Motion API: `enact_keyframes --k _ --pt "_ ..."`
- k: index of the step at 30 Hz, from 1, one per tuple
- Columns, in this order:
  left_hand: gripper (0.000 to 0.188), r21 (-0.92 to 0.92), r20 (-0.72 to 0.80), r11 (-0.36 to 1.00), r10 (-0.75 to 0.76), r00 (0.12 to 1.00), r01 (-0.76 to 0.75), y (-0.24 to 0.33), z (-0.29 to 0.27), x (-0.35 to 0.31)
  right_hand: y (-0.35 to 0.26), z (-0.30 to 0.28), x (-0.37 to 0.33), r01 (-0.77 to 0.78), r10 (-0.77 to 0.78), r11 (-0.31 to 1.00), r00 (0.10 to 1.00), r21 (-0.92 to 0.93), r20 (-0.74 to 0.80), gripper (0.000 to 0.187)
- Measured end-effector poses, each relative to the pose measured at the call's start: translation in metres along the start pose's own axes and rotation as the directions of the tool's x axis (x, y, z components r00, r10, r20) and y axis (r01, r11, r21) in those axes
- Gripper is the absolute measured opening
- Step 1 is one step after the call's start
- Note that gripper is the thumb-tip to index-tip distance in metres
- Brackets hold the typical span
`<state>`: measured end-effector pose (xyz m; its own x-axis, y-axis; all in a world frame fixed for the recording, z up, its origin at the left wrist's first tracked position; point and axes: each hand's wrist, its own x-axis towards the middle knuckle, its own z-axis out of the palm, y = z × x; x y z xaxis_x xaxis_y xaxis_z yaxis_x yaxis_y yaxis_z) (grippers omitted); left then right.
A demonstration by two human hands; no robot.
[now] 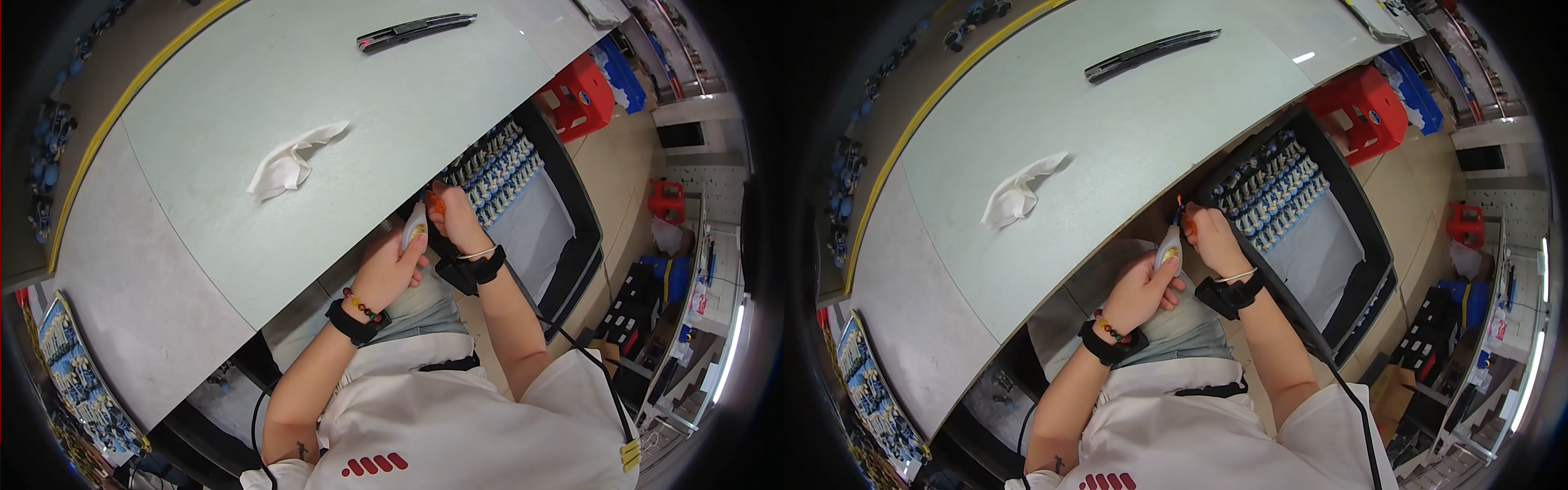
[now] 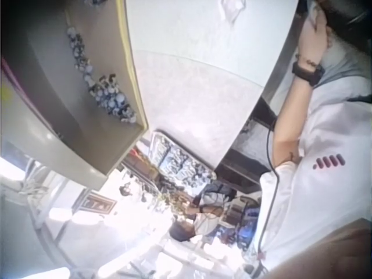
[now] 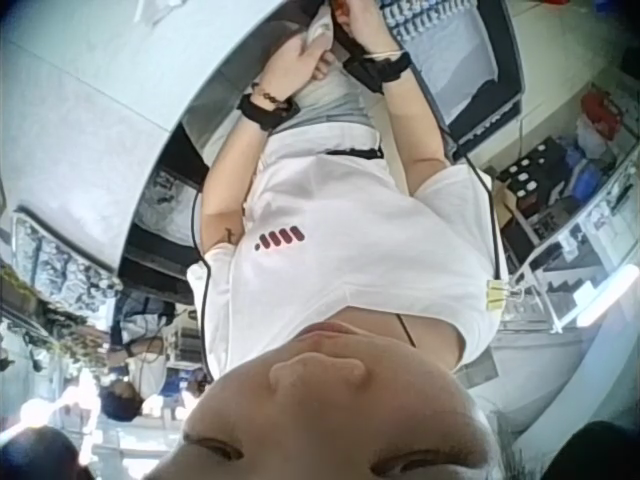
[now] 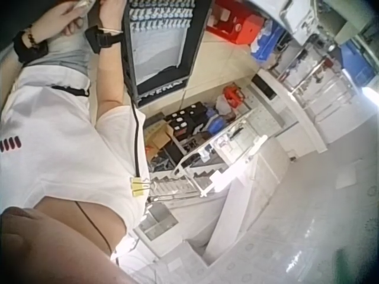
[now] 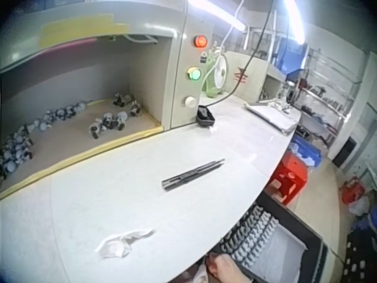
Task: Applying glue to plastic doll figurine components and wiping them clean with a cloth at a manufacturing workstation.
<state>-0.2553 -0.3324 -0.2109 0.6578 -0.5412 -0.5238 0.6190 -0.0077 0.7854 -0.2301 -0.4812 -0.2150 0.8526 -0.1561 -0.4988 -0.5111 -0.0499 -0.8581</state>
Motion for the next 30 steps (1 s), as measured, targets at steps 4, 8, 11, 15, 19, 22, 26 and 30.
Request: enact_keyframes --k 4,8,11,15,19,22,26,30 --pt "0.028 -0.012 0.004 1.000 -0.007 1.000 0.007 -0.001 0.001 0.000 0.002 -0.002 0.000 0.023 -0.023 0.999 1.000 -0.022 -0.004 0.040" --pt "0.031 0.011 0.006 1.000 -0.015 1.000 0.015 -0.002 0.001 0.003 0.004 -0.006 0.003 -0.012 0.012 1.000 0.998 0.002 -0.068 0.042" --pt "0.031 -0.095 0.087 0.989 -0.107 0.990 0.115 0.003 0.000 0.016 0.006 -0.016 0.006 0.008 0.016 0.986 0.991 0.168 -0.136 0.042" --pt "0.028 -0.448 0.161 0.840 -0.260 0.952 0.305 0.007 0.006 0.053 -0.006 -0.028 0.004 0.092 0.010 0.916 0.968 0.391 -0.250 0.040" --pt "0.022 -0.664 0.074 0.697 -0.299 0.951 0.271 -0.016 0.011 0.085 -0.020 -0.042 -0.004 0.257 -0.111 0.874 0.932 0.413 -0.345 0.038" --pt "0.020 -0.686 0.056 0.680 -0.304 0.951 0.258 -0.019 0.009 0.085 -0.028 -0.056 -0.009 0.323 -0.153 0.838 0.913 0.441 -0.378 0.037" --pt "0.020 -0.649 0.061 0.709 -0.313 0.948 0.275 -0.013 0.013 0.083 -0.060 -0.075 -0.015 0.575 -0.413 0.762 0.785 0.296 -0.462 0.032" --pt "0.021 -0.628 0.053 0.730 -0.304 0.951 0.269 -0.016 0.011 0.084 -0.119 -0.071 -0.012 0.692 -0.628 0.715 0.576 -0.095 -0.524 0.024"
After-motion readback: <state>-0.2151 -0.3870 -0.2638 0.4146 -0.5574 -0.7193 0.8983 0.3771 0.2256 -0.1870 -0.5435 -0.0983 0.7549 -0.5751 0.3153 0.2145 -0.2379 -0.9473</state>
